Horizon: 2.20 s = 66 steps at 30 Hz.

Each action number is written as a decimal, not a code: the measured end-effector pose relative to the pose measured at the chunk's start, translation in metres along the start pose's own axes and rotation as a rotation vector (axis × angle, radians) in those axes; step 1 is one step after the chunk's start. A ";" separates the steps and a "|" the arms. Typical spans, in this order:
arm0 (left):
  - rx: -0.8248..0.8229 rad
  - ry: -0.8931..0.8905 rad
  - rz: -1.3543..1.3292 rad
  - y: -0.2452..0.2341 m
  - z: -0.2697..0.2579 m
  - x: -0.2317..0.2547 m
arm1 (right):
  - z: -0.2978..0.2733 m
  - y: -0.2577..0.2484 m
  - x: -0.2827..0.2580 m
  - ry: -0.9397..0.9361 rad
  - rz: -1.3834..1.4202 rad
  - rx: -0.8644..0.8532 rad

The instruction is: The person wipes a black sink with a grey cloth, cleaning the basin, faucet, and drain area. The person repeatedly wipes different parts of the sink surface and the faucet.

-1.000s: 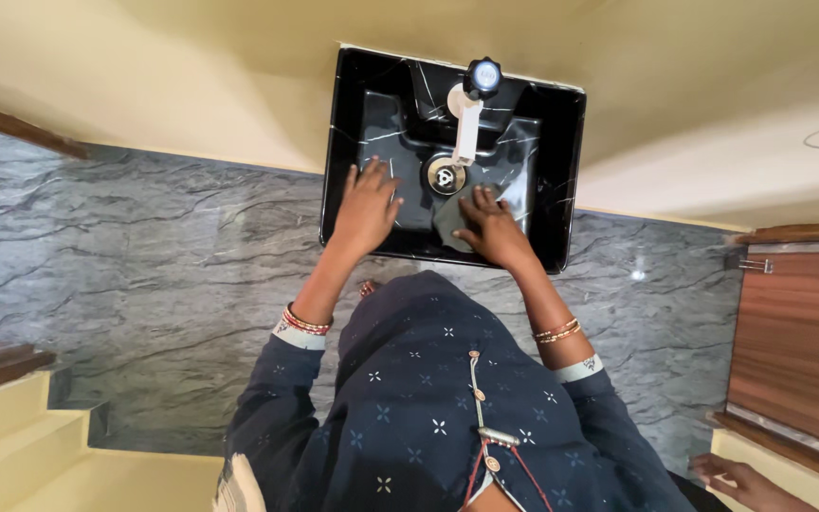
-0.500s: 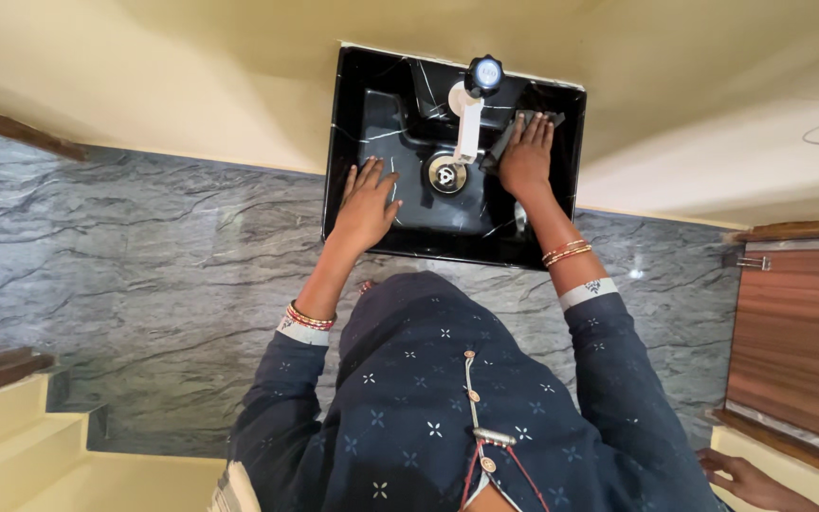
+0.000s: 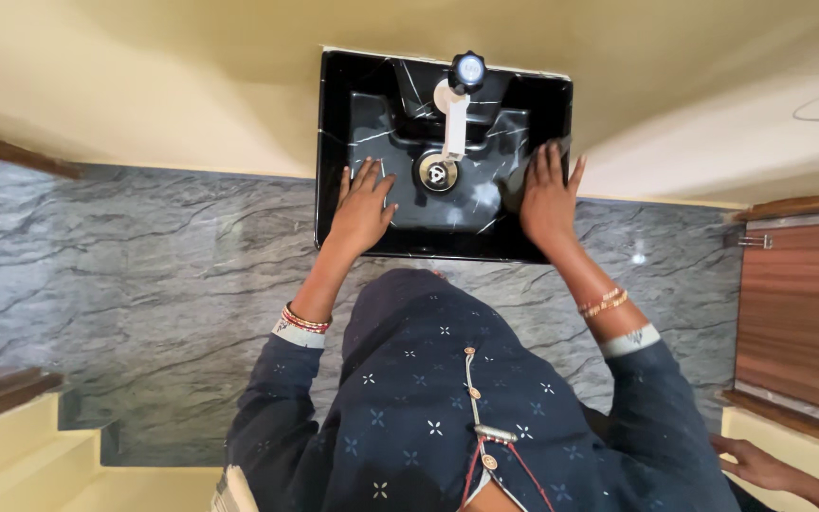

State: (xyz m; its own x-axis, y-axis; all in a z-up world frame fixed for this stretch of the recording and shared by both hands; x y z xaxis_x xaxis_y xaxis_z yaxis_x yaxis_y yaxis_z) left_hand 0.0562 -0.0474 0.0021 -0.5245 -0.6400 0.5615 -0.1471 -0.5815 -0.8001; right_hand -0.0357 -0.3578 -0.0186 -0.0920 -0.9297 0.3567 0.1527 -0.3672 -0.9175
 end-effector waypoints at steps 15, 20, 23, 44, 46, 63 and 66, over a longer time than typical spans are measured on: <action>0.142 0.111 -0.081 -0.007 0.048 0.049 | 0.116 -0.006 -0.034 0.348 1.039 0.352; 0.112 0.140 -0.045 0.005 0.061 0.048 | 0.110 -0.021 -0.068 0.106 0.789 0.337; 0.092 0.151 -0.022 0.014 0.068 0.047 | 0.113 -0.035 -0.057 0.031 0.745 0.343; 0.513 0.046 -0.130 -0.001 0.083 0.027 | 0.094 -0.091 -0.100 -0.112 0.930 0.397; 0.581 -0.054 -0.144 -0.011 0.083 0.015 | 0.093 -0.100 -0.100 -0.106 0.913 0.393; 0.184 0.090 0.064 0.034 0.093 0.032 | 0.092 -0.081 -0.077 0.006 0.895 0.541; 0.132 0.130 0.053 0.029 0.108 0.029 | 0.090 -0.082 -0.066 0.070 0.918 0.607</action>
State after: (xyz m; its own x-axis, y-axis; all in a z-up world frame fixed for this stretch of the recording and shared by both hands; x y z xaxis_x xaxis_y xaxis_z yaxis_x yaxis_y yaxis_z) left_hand 0.1269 -0.1372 0.0177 -0.6340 -0.6060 0.4804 -0.0095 -0.6150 -0.7884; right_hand 0.0465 -0.2692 0.0490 0.2513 -0.8595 -0.4451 0.6481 0.4910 -0.5822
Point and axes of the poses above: each hand's wrist, its own z-axis towards the middle knuckle, its own y-axis out of the palm, x = y × z, the point moved 7 cm from there along z, towards the middle knuckle, and after that the axes turned 14 degrees about x, right-handed, at the moved point
